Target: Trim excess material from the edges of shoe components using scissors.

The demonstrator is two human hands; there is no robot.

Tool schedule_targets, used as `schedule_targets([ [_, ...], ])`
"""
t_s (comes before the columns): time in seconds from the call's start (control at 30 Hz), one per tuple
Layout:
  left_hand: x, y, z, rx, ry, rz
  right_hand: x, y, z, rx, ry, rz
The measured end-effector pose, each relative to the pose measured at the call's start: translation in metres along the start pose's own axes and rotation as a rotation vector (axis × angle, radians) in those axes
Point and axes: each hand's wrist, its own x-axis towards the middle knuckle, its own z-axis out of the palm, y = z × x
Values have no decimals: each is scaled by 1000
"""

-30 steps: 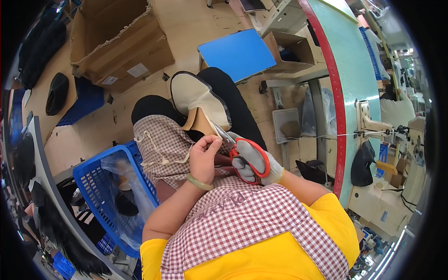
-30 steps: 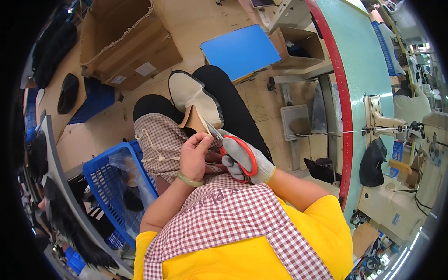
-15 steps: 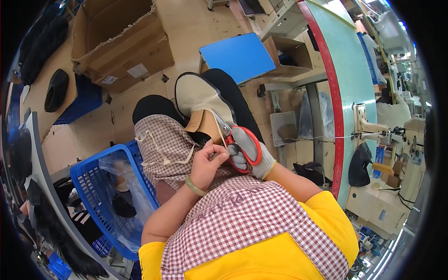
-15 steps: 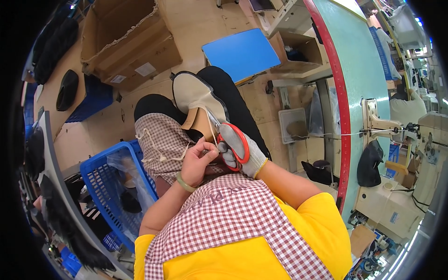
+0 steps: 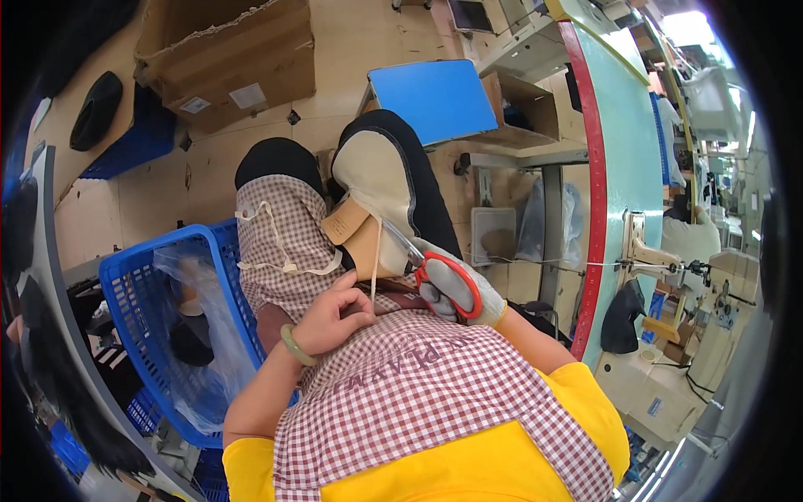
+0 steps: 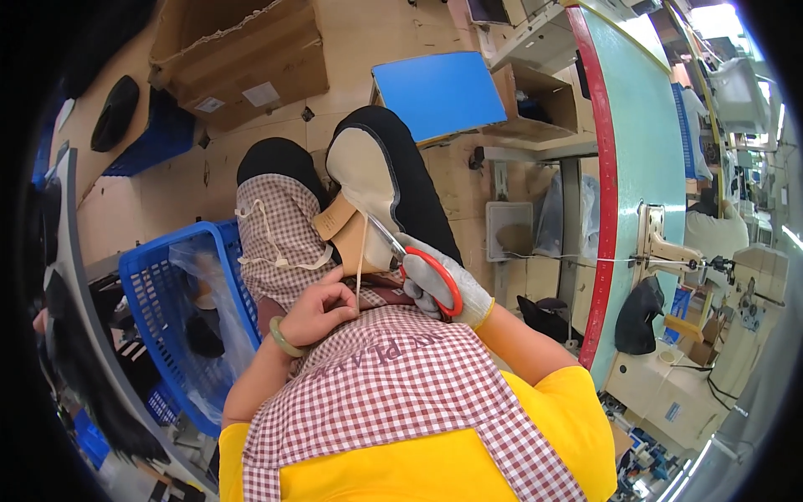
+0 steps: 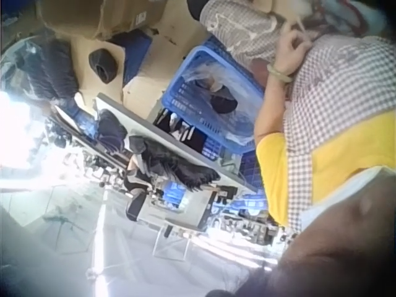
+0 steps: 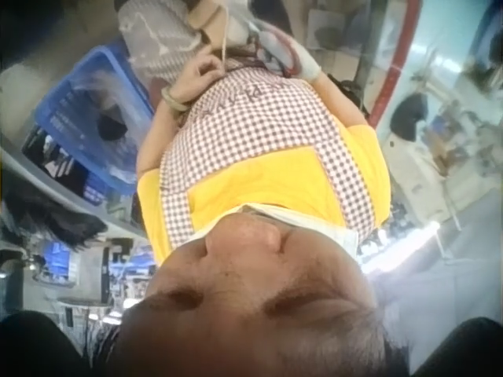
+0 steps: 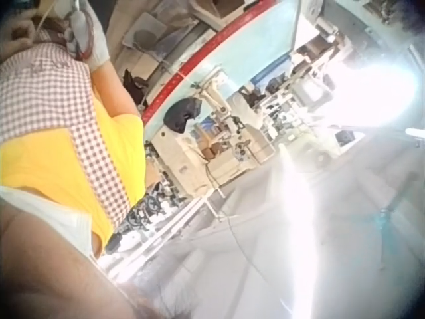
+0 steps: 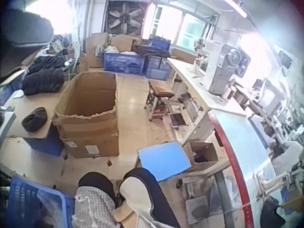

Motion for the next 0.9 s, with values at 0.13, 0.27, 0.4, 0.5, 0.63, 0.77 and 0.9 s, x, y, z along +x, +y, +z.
schedule_targets([
  [0.13, -12, 38, -7, 119, 344, 55, 3, -2, 0, -129, 12, -19],
  [0.27, 13, 61, -16, 170, 602, 426, 1, -4, 10, -193, 49, -84],
  [0.4, 59, 52, -14, 305, 602, 147, 5, -4, 5, -177, 45, -84],
  [0.5, 81, 35, -14, 608, 588, 105, 4, -9, -1, -144, 20, -27],
  [0.63, 89, 20, -14, 672, 630, 236, 0, -19, 0, -106, 4, 52],
  [0.77, 88, 22, -6, 275, 595, 72, 5, -30, 5, -149, 36, 84],
  [0.9, 88, 12, 7, 96, 644, 80, 9, -37, 2, -312, 69, 100],
])
